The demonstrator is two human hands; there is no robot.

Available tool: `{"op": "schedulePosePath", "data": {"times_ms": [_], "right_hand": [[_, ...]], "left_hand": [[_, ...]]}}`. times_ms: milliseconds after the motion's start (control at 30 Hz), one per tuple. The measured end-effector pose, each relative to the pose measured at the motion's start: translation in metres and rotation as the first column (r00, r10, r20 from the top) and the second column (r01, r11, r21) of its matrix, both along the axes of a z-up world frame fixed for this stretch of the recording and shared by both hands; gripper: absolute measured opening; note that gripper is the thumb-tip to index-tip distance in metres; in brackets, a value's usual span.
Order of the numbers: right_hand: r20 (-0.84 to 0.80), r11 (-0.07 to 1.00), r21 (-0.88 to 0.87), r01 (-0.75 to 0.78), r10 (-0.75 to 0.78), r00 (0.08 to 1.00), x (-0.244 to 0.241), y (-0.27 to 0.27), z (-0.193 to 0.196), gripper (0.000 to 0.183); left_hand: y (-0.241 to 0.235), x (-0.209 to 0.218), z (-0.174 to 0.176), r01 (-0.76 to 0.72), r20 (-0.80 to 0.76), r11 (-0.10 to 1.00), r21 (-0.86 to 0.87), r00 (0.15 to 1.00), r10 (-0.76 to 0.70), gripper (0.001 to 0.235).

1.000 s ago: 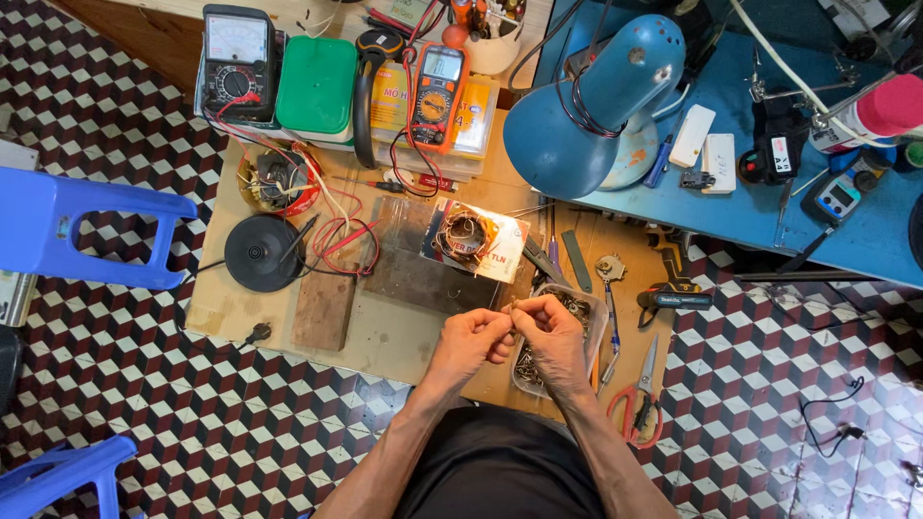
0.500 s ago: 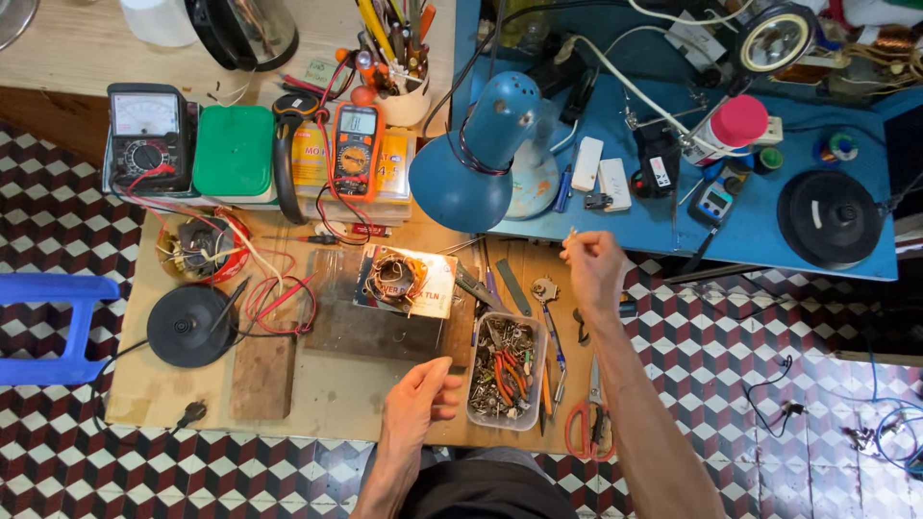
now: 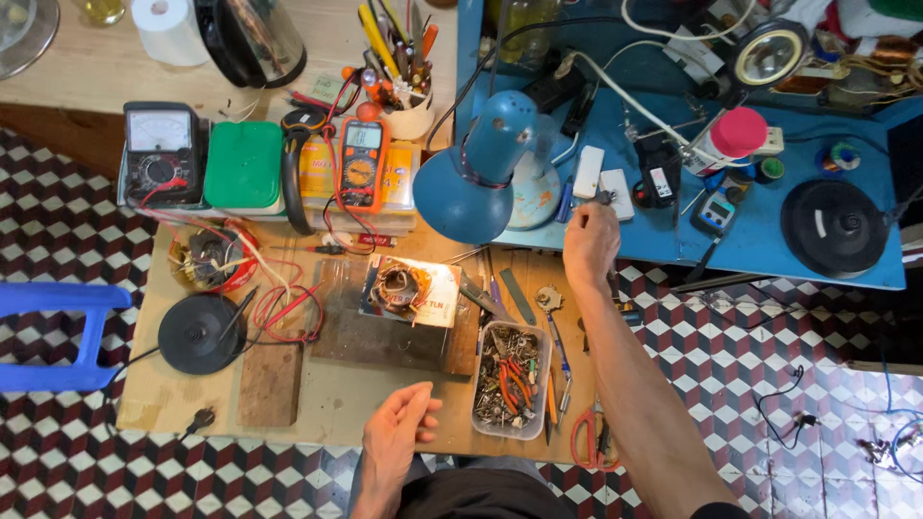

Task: The person works on a small electrical component, likely a motor stator, using pliers and a small vacuum to remove debris and adjust internal parts. They repeatedly inspect the component under a desk lamp and manipulate wires and internal structures with their hands and tools.

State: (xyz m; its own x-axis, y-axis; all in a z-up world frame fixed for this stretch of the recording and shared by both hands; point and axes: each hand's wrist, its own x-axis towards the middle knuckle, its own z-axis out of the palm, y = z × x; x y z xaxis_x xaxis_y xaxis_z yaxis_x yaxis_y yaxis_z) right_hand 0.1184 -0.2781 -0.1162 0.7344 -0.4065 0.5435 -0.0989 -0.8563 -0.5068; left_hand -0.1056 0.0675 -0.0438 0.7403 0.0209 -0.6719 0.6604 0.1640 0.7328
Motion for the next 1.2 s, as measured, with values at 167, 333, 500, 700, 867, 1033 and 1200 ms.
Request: {"op": "schedulePosePath", "data": {"times_ms": [167,333,500,700,867,1033,1200], "right_hand": [[0.020,0.995,-0.070,-0.070,0.072,0.997,-0.031,0.017,0.035,0.016],[-0.135,0.887,0.456,0.069,-0.007,0.991,-0.105,0.083,0.087,0.029],[-0.210,0.702,0.712,0.014,0.194,0.958,-0.154,0.181,0.113,0.031],[-0.318,0.594,0.794,0.132,0.219,0.923,-0.159,0.234,0.095,0.026],[-0.261,0.562,0.821,0.103,0.208,0.943,-0.159,0.248,0.075,0.037],[-0.211,0.504,0.860,0.082,0.204,0.956,-0.156,0.250,0.067,0.034],[-0.169,0.353,0.931,0.095,0.185,0.968,-0.148,0.254,0.065,0.037]], "left_hand": [[0.027,0.046,0.037,-0.134,0.346,0.975,0.175,0.936,0.067,0.032],[0.073,0.125,0.045,-0.020,0.520,0.846,0.532,0.796,-0.308,0.027],[0.104,0.194,0.026,0.320,0.476,0.560,0.764,0.306,-0.825,0.096],[0.083,0.237,-0.005,0.387,0.350,0.304,0.870,-0.052,-0.935,0.111],[0.081,0.243,-0.015,0.353,0.399,0.356,0.865,-0.054,-0.915,0.089],[0.075,0.209,-0.012,0.168,0.477,0.512,0.842,0.208,-0.854,0.081],[0.041,0.156,-0.002,-0.113,0.594,0.611,0.783,0.426,-0.682,0.085]]}}
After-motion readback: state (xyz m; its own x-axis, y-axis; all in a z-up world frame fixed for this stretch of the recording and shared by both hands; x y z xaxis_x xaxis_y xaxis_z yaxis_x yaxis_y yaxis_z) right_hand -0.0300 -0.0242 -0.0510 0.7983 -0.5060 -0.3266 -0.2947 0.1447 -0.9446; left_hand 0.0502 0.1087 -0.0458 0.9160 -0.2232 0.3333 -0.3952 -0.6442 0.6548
